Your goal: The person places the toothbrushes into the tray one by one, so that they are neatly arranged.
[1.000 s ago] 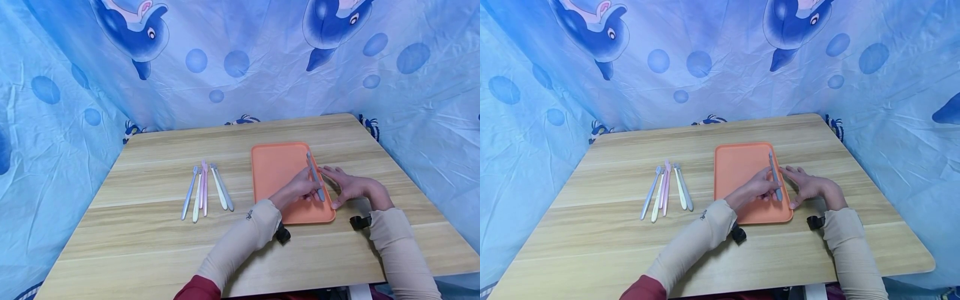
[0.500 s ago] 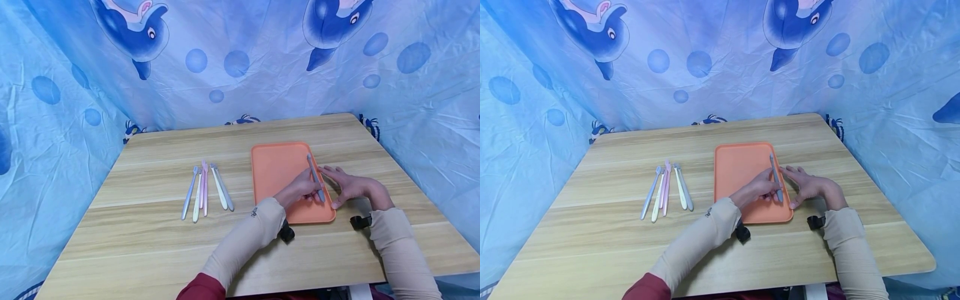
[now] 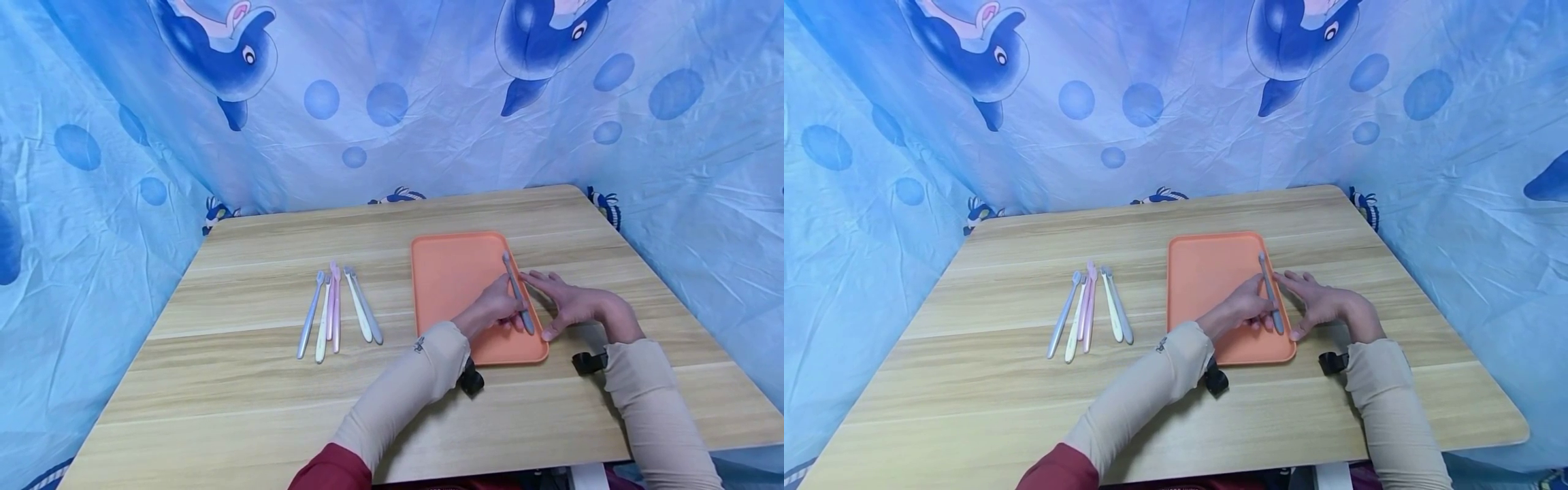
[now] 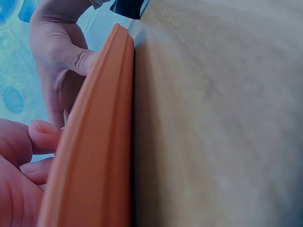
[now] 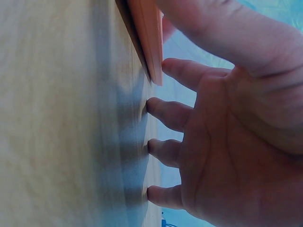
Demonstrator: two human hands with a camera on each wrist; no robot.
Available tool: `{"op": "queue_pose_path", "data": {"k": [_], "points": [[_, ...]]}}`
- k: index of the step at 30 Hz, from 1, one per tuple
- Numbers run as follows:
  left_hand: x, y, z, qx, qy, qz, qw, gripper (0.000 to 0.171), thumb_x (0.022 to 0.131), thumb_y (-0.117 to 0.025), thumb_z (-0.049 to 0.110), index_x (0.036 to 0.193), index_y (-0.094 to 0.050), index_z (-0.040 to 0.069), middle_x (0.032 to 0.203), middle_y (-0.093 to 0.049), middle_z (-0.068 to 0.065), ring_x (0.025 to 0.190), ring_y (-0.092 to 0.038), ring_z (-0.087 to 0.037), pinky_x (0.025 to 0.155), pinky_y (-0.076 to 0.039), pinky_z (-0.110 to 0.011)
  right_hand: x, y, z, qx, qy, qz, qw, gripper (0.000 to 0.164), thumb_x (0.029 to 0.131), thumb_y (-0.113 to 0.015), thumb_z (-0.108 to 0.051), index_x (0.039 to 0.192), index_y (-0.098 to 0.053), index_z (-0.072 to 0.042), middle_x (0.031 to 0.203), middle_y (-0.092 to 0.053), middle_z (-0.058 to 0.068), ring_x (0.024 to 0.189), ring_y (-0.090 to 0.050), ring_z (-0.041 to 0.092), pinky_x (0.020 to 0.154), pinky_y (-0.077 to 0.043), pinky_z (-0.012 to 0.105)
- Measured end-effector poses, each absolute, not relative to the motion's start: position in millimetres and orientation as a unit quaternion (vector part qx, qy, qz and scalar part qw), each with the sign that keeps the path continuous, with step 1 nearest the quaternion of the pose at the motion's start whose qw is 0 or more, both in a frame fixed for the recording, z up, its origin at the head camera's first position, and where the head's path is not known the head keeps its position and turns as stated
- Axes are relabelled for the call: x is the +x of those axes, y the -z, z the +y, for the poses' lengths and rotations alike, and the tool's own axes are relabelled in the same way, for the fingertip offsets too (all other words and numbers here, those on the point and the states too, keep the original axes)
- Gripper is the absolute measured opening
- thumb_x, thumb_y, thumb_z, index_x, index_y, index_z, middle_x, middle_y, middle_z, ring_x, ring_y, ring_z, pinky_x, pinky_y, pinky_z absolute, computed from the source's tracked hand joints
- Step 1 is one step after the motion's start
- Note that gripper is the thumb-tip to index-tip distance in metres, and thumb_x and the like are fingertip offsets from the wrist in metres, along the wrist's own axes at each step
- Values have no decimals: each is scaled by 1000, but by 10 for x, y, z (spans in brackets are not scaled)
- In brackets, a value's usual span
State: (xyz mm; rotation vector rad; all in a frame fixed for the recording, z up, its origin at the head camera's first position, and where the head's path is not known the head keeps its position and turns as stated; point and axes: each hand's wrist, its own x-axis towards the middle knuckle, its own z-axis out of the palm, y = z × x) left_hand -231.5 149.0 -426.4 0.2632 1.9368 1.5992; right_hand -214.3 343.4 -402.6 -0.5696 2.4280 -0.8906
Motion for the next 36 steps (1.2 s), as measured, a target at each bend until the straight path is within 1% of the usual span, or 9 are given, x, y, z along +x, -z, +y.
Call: {"op": "queue_pose_path", "data": {"k": [5,12,16,19,21,24,27,31,36], "points": [[-2309,4264,1483,97,-600,734,302,60,98,-57,1,150,-30,8,54,-59,-9,37,-50,-12,34,-35,-20,-2141,4024,3431,-206,327,889,246,127,68,-92,-28,160,-9,-2,162,7,37,143,16,66,106,-2,87],[-2298,4261,1432,108,-607,725,307,31,99,-57,4,126,-42,6,56,-61,-10,36,-49,-11,33,-36,-20,-2133,4034,3423,-193,317,896,245,128,67,-92,-31,160,-9,-3,162,6,36,144,16,65,106,0,87],[-2294,4248,1411,106,-602,728,312,26,100,-58,9,121,-43,7,55,-62,-9,36,-49,-11,33,-35,-21,-2125,4033,3422,-200,314,896,243,127,68,-92,-31,160,-10,-2,162,5,35,144,15,64,106,-3,87],[-2292,4234,1394,105,-597,731,314,32,100,-58,10,127,-41,6,55,-62,-8,36,-48,-11,34,-33,-21,-2120,4029,3425,-203,316,895,241,126,68,-92,-30,160,-10,-1,162,5,36,144,14,65,106,-5,87],[-2293,4219,1382,104,-595,732,315,43,100,-58,10,136,-37,4,55,-61,-8,36,-47,-12,34,-32,-22,-2122,4028,3427,-203,315,895,241,126,68,-92,-30,160,-10,-1,162,5,36,144,14,65,106,-5,87],[-2290,4191,1370,99,-593,734,317,66,100,-58,12,155,-22,7,56,-61,-8,36,-47,-12,34,-30,-22,-2122,4028,3428,-202,318,894,242,127,68,-92,-30,160,-9,-1,162,6,36,143,15,66,105,-3,88],[-2283,4147,1350,98,-591,736,314,80,101,-58,14,162,-8,15,56,-61,-8,35,-47,-12,34,-28,-21,-2127,4031,3429,-202,321,893,244,127,68,-92,-30,160,-8,-2,162,7,36,143,16,66,105,-2,88],[-2275,4079,1301,106,-594,736,306,82,100,-59,14,163,-7,18,57,-63,-9,35,-48,-12,34,-26,-22,-2132,4037,3432,-203,322,892,244,127,68,-92,-30,161,-9,-3,163,7,36,143,16,65,104,-1,88],[-2268,3997,1189,105,-594,739,300,80,99,-61,17,163,-13,25,59,-65,-10,39,-50,-14,37,-28,-24,-2130,4048,3440,-206,318,894,240,126,68,-92,-29,160,-10,-3,163,6,36,143,15,66,104,-2,89]]}}
